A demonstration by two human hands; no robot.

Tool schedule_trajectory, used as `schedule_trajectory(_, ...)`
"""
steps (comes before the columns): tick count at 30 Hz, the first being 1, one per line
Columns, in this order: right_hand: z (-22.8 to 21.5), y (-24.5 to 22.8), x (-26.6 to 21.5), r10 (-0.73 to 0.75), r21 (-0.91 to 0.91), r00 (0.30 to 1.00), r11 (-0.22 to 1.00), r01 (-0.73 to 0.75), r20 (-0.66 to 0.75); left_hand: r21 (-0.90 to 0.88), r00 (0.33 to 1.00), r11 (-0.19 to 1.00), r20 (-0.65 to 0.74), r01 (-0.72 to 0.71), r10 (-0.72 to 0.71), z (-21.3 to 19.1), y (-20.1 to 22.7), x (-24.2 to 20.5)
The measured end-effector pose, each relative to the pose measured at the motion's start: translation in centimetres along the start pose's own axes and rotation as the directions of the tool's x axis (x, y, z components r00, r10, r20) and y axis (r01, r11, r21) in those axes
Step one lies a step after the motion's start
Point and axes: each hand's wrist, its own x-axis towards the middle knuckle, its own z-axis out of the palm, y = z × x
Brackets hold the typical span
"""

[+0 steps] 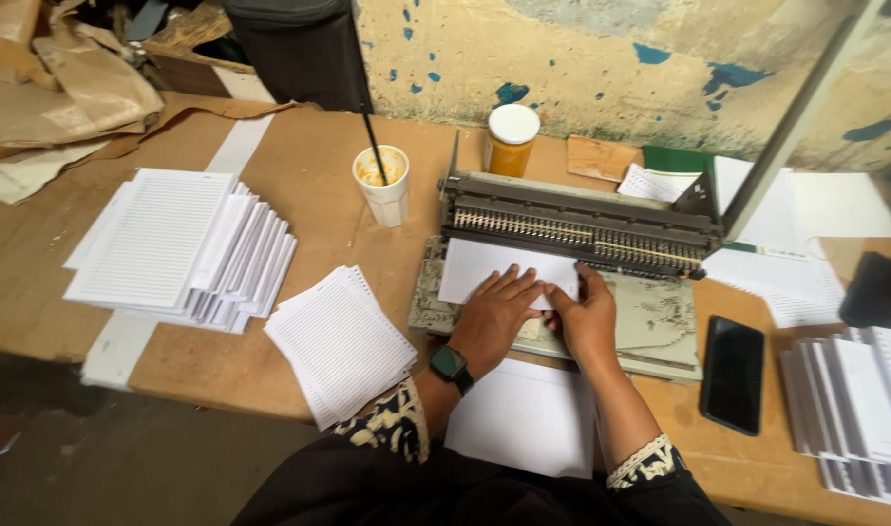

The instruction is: The person takes stacks of lined paper, places them into a manual binding machine, and pulls a lever to bind them. They then remove the bound stack and place it on the table, repeating this process for multiple stacks of paper.

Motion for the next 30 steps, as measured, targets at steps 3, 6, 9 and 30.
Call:
schedule_trajectory(3,-2.0,0.5,1.4,0.047,-0.019,0.999,0.999,-0.047,0.023,-0.017,0.998,1.000,0.060,-0.024,0.025,-0.8,0.4,0.5)
schedule_trajectory(6,-4.8,-3.8,2.2,0.093,-0.602,0.994,0.798,-0.036,0.064,-0.072,0.996,0.997,0.088,0.028,-0.022,-1.6,0.3,1.2)
schedule_trajectory(9,-7.8,-9.8,4.3,-0.091,-0.587,0.994,0.802,0.110,0.061,-0.186,0.983,0.973,0.142,0.140,-0.114,-2.1,0.8,0.7)
schedule_trajectory(30,-22.4,3.4,-8.4,0.136,-0.844,0.940,-0.494,-0.210,-0.313,-0.150,0.987,0.978,0.091,0.147,-0.134,-2.0,1.4,1.0)
